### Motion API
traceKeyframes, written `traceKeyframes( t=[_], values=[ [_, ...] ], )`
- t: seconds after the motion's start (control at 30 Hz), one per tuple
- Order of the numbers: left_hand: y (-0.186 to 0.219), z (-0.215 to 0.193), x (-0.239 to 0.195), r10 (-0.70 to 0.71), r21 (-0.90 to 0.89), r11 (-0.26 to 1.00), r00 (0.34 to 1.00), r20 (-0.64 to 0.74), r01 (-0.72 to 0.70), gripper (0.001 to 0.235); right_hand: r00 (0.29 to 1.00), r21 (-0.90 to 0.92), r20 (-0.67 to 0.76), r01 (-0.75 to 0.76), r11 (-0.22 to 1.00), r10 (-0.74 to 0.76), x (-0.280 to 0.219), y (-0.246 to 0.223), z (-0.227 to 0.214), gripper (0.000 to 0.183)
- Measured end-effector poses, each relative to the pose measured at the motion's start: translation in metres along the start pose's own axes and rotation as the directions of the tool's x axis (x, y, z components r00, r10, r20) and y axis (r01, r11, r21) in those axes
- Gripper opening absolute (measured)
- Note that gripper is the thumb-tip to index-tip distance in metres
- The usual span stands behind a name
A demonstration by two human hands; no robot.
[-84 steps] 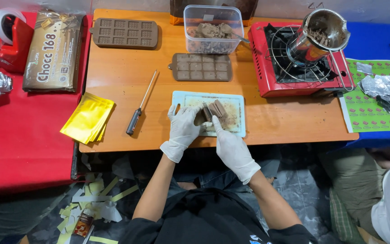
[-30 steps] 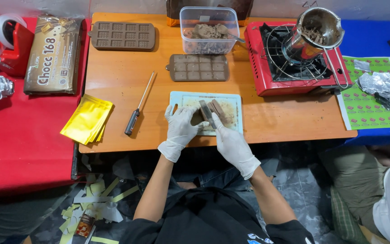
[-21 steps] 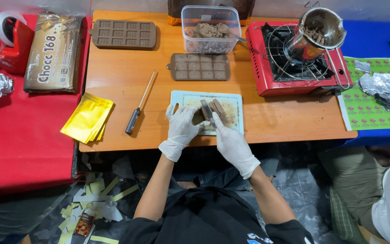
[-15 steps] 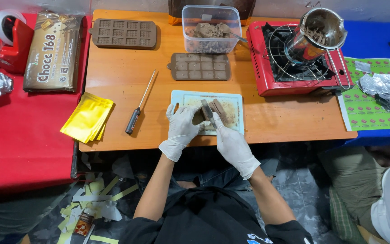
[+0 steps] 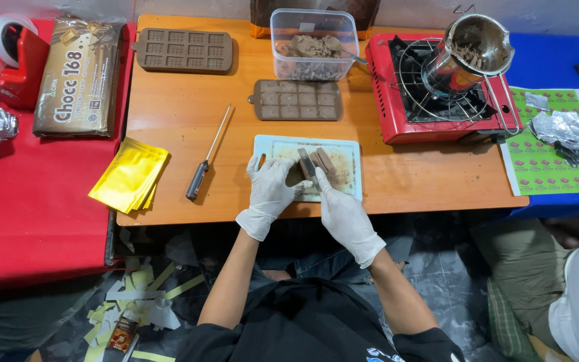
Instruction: A person chops a chocolate bar into small pieces on a cutting board and places them into a melting pot on a portable stove.
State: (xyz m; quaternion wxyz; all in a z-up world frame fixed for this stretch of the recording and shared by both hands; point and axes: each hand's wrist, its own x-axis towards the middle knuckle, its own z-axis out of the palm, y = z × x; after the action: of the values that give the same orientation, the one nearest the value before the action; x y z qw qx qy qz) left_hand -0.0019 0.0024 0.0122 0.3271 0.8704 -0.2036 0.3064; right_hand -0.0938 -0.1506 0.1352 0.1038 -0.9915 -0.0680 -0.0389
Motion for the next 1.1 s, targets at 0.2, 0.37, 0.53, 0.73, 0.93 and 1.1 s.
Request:
traceKeyframes(
  t=[0.2,0.37,0.53,0.73,0.93,1.1],
  values=[
    [0.000,0.001,-0.001,-0.001,0.006,1.000,1.000,0.000,0.001,0.059,1.000,0.020,-0.018,0.022,1.000,-0.022,0.001,0.001,0.002,0.057],
    [-0.002,0.004,-0.003,-0.004,-0.002,1.000,1.000,0.002,0.004,0.060,1.000,0.028,-0.016,0.018,0.999,-0.018,0.000,0.001,0.001,0.057],
    [0.000,0.000,-0.001,-0.016,-0.017,1.000,1.000,0.012,0.016,0.059,1.000,-0.014,-0.010,0.022,1.000,-0.022,0.000,0.000,0.002,0.057],
    [0.002,-0.003,0.002,-0.018,-0.017,1.000,1.000,0.022,0.018,0.059,0.999,-0.062,0.027,0.022,0.998,-0.021,0.001,0.002,0.008,0.059],
    [-0.012,0.018,-0.010,-0.020,-0.024,1.000,0.999,0.036,0.020,0.060,0.998,-0.150,0.065,0.026,0.988,-0.016,0.001,0.001,0.014,0.065],
    [0.002,0.000,0.000,-0.019,-0.004,1.000,0.999,0.033,0.019,0.062,0.998,-0.276,0.053,0.035,0.960,-0.021,-0.004,-0.002,0.019,0.069]
  ],
)
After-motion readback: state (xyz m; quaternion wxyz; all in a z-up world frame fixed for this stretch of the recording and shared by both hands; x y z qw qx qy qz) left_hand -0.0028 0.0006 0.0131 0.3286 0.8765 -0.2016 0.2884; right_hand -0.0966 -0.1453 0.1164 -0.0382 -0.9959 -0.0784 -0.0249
